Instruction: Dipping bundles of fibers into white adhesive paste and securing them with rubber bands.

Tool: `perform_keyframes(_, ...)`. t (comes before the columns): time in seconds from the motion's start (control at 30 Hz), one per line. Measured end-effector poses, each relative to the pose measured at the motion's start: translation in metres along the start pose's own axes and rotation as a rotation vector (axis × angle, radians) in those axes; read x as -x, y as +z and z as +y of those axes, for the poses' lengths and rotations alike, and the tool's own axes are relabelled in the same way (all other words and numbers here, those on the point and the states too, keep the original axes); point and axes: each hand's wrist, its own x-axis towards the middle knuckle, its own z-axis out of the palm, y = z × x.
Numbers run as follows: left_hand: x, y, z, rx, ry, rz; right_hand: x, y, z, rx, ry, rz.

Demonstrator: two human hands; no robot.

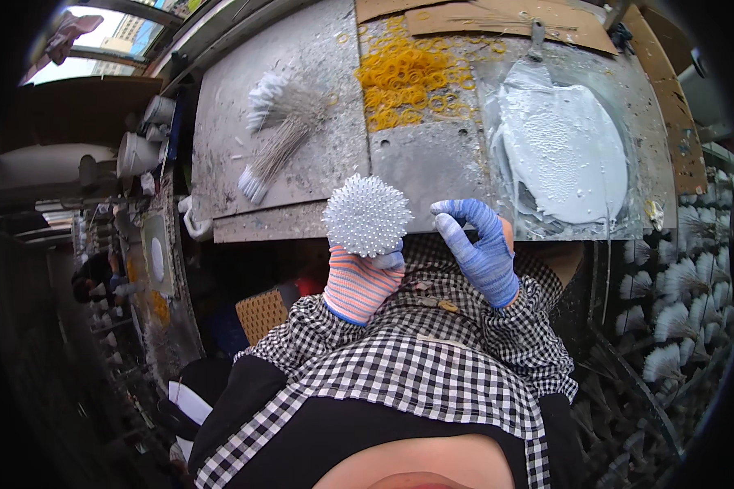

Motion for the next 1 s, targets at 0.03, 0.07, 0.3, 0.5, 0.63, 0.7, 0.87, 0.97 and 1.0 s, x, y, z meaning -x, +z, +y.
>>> perform_keyframes(0.03, 0.011, -0.006, 0.004, -0.013, 0.086, 0.091, -0.004, 0.009, 0.004, 0.030, -0.016, -0.028)
perform_keyframes(0.07, 0.019, -0.013, 0.008, -0.004, 0.115, 0.110, -0.010, 0.016, 0.009, 0.062, -0.036, -0.052)
perform_keyframes(0.3, 0.039, -0.057, 0.028, -0.001, 0.274, 0.316, -0.048, 0.056, 0.080, 0.160, -0.192, -0.110)
perform_keyframes(0.5, 0.040, -0.067, 0.028, 0.021, 0.296, 0.377, -0.042, 0.061, 0.083, 0.189, -0.185, -0.130)
perform_keyframes(0.63, 0.039, -0.068, 0.028, -0.013, 0.294, 0.426, -0.043, 0.060, 0.082, 0.244, -0.278, -0.145)
perform_keyframes(0.7, 0.039, -0.070, 0.029, 0.000, 0.299, 0.417, -0.042, 0.061, 0.081, 0.259, -0.295, -0.156)
perform_keyframes(0.87, 0.038, -0.068, 0.027, -0.009, 0.315, 0.388, -0.043, 0.059, 0.082, 0.279, -0.334, -0.150)
perform_keyframes(0.97, 0.038, -0.066, 0.027, -0.079, 0.362, 0.391, -0.043, 0.059, 0.084, 0.276, -0.338, -0.147)
perform_keyframes(1.0, 0.038, -0.067, 0.028, -0.100, 0.370, 0.384, -0.043, 0.059, 0.084, 0.275, -0.339, -0.145)
